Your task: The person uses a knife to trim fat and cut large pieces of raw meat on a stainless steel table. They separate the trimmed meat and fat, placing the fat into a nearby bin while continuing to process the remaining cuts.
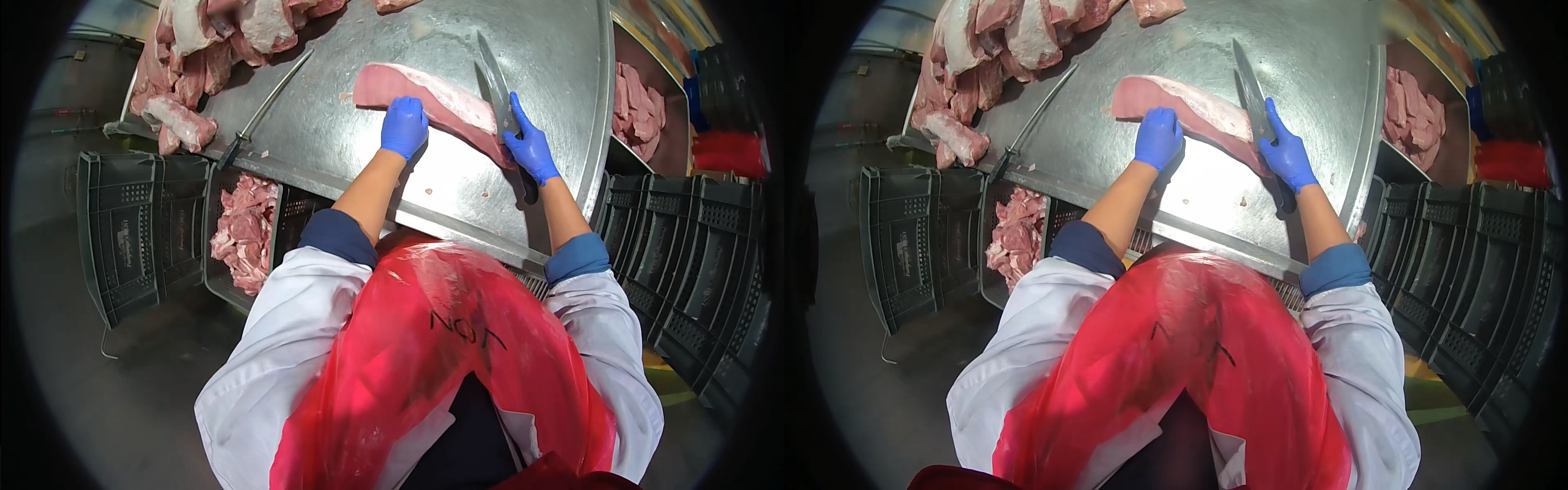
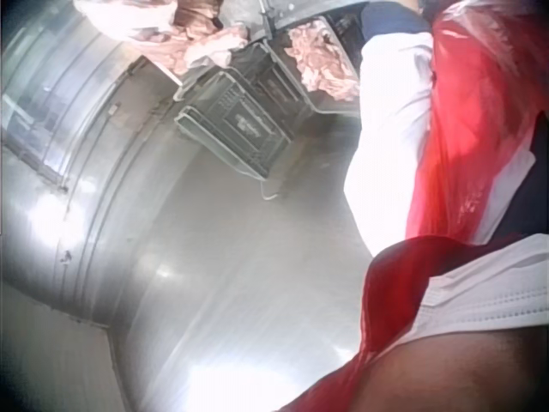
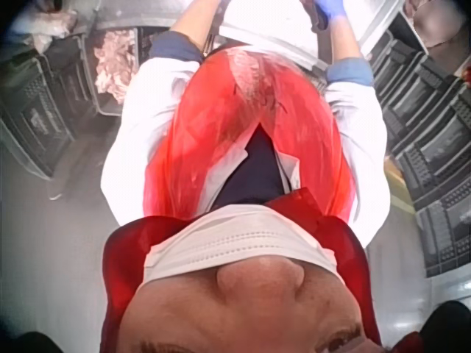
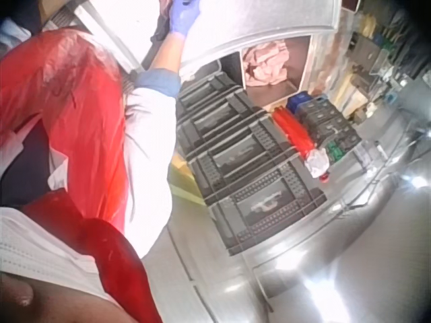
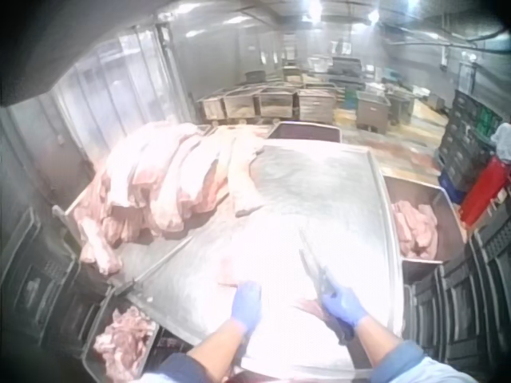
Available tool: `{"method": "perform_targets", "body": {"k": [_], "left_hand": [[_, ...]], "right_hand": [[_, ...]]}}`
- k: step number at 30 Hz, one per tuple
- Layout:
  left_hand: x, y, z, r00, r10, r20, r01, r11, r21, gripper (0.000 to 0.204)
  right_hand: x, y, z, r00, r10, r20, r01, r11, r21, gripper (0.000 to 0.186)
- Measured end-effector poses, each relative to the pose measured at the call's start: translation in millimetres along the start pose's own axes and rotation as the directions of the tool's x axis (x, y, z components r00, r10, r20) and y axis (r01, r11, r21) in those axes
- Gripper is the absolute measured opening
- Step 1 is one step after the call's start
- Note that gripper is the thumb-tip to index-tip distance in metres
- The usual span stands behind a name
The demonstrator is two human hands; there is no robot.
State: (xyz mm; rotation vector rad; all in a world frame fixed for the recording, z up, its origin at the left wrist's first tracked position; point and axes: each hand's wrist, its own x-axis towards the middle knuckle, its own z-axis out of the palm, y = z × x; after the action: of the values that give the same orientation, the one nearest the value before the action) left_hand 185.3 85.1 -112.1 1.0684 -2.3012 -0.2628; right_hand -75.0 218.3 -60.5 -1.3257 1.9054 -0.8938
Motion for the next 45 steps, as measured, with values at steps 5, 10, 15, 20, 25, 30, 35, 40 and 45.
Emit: {"method": "perform_targets", "body": {"k": [5,10,15,20,25,30,35,40,45], "left_hand": [[-11,2,8,0.991,-0.115,-0.075,0.108,0.989,-0.100,0.007],[-17,9,9,0.983,-0.156,-0.098,0.144,0.983,-0.118,0.008],[-21,10,11,0.974,-0.175,-0.146,0.163,0.982,-0.094,0.008],[-22,13,15,0.973,-0.153,-0.170,0.141,0.987,-0.080,0.005],[-30,3,0,0.953,-0.202,-0.224,0.182,0.977,-0.108,0.006],[-63,-53,-99,0.843,-0.383,-0.377,0.330,0.923,-0.199,0.015],[-169,-200,-267,0.887,-0.433,-0.162,0.461,0.855,0.237,0.010],[-208,-241,-318,0.585,-0.791,0.180,0.423,0.486,0.764,0.022],[-110,-199,-255,0.906,-0.365,0.215,0.159,0.763,0.626,0.034]], "right_hand": [[8,-57,15,0.953,-0.270,0.139,0.294,0.935,-0.197,0.078],[41,-95,26,0.868,-0.106,0.485,0.393,0.743,-0.542,0.076],[40,-81,-16,0.764,0.051,0.643,0.453,0.667,-0.592,0.078],[57,-78,10,0.760,-0.044,0.648,0.503,0.672,-0.544,0.074],[5,-42,-31,0.717,-0.180,0.674,0.583,0.685,-0.437,0.070],[-71,-28,-87,0.790,0.040,0.612,0.071,0.985,-0.156,0.085],[-81,-19,9,0.971,0.167,0.171,-0.239,0.656,0.716,0.081],[-47,15,44,0.948,0.293,-0.126,-0.167,0.792,0.587,0.083],[-36,-5,11,0.953,0.261,-0.157,-0.226,0.951,0.212,0.076]]}}
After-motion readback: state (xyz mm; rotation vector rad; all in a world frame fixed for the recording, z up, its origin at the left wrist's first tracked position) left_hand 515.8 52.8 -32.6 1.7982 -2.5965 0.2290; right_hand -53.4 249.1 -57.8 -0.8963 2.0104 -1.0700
